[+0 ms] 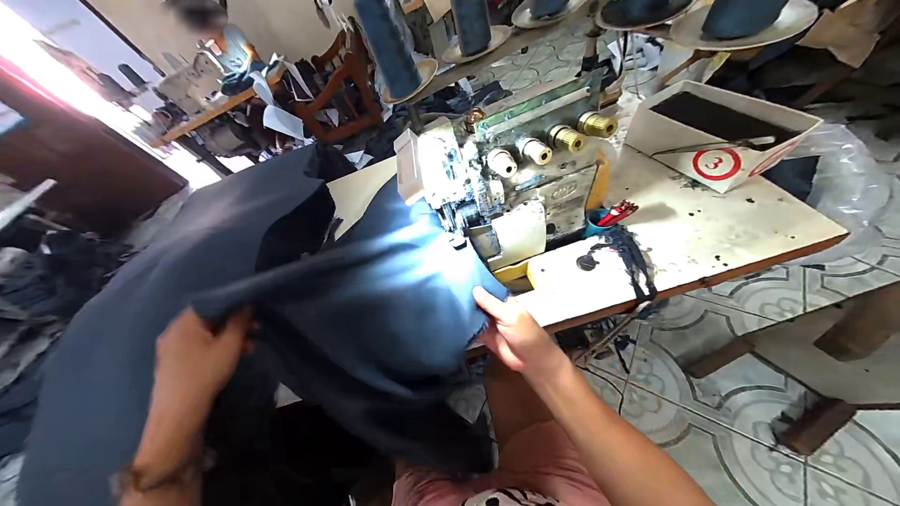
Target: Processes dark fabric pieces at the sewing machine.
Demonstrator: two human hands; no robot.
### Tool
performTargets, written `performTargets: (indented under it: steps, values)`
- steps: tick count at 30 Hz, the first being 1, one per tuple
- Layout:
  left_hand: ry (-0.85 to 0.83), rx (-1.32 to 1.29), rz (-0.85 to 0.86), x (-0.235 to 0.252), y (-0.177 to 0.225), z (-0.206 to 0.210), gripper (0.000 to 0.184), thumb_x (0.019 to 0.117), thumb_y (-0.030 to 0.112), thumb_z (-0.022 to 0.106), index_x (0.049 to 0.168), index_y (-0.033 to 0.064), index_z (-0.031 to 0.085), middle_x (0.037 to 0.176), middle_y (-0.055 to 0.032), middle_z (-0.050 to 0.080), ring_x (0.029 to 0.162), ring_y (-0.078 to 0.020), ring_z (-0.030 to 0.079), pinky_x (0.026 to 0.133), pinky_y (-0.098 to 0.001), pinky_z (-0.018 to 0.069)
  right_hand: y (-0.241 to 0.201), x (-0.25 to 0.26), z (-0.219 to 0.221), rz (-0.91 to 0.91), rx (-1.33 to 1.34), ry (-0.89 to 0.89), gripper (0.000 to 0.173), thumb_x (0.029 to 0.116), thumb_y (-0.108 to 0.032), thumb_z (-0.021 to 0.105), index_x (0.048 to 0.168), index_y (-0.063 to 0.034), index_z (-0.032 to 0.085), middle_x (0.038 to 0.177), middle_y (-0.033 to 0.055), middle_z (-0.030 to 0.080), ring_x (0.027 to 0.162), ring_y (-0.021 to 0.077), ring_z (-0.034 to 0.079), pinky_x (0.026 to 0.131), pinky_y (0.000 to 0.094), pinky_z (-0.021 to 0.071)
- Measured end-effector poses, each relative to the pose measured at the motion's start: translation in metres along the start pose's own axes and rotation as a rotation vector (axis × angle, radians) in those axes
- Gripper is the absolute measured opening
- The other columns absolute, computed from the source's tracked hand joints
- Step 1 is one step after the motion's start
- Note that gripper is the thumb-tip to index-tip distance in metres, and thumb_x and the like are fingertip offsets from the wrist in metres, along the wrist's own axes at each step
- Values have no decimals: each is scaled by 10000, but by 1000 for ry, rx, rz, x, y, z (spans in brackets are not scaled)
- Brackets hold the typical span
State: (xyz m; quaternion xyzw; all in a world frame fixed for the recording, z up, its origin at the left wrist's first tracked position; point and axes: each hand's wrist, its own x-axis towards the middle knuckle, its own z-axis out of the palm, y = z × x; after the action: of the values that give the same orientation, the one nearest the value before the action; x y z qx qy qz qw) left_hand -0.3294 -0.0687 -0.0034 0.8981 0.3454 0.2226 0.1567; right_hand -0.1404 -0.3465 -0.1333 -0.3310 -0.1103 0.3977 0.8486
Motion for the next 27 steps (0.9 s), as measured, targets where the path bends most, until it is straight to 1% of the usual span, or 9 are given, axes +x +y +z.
performTargets:
  steps: [3,6,11,14,17,19,21,23,27]
  values:
    - [33,59,42,87,36,1,410,1057,274,543,1292,-62,561,1101,-315,662,939,-471,682,854,-716,503,5,20,21,-19,54,36,299,1120,-211,336,990,-78,570,669,-16,583,560,49,545,562,201,480]
    - [147,56,124,152,76,22,448,1046,222,504,1372,-86,507,1275,-325,616,1163,-459,639,1008,-671,463,7,30,23,-30,-135,-106,402,1103,-174,300,888,-71,623,626,-59,571,553,18,545,562,171,484]
    - [-143,-9,361,181,84,55,902,1062,286,543,1618,2,-108,1613,-356,241,1459,-462,382,1182,-596,334,-6,18,-15,-320,-864,-126,292,1042,-80,436,945,-9,703,737,-47,618,652,-24,575,629,144,498]
    - [-548,349,471,100,43,61,997,930,572,658,1629,29,198,1230,-366,630,1046,-503,674,852,-704,531,-14,12,-66,-742,-1337,66,208,970,-204,625,889,-66,757,846,31,716,837,84,662,800,250,537]
    - [-1115,652,128,1,59,80,1291,769,647,810,1663,105,52,1547,-438,281,1258,-632,499,985,-715,459,-18,18,-88,-905,-1412,185,204,940,-274,659,832,-122,742,830,5,697,871,128,650,843,328,525]
    - [-1082,627,119,8,50,98,1347,709,586,886,1664,119,58,1634,-400,60,1443,-630,261,1079,-753,347,-15,19,-82,-886,-1520,217,222,919,-350,667,840,-161,755,870,-6,702,904,158,648,832,364,519]
    - [-976,532,233,64,49,113,1158,760,436,901,1629,53,238,1640,-374,131,1496,-564,223,1143,-732,273,-11,19,-76,-833,-1630,256,246,892,-410,667,842,-190,763,925,-2,703,957,198,650,857,402,524]
    - [-915,514,244,132,73,130,734,869,186,822,1468,-51,471,1495,-356,428,1373,-498,449,1089,-641,380,-10,20,-78,-850,-1627,316,238,896,-394,659,819,-189,752,920,-3,682,969,194,635,861,384,507]
    - [-550,452,177,254,77,192,369,955,166,681,1234,-73,648,1251,-318,633,1185,-487,602,979,-690,459,-16,18,-75,-807,-1629,332,200,877,-323,685,815,-148,760,894,46,664,955,214,618,867,371,476]
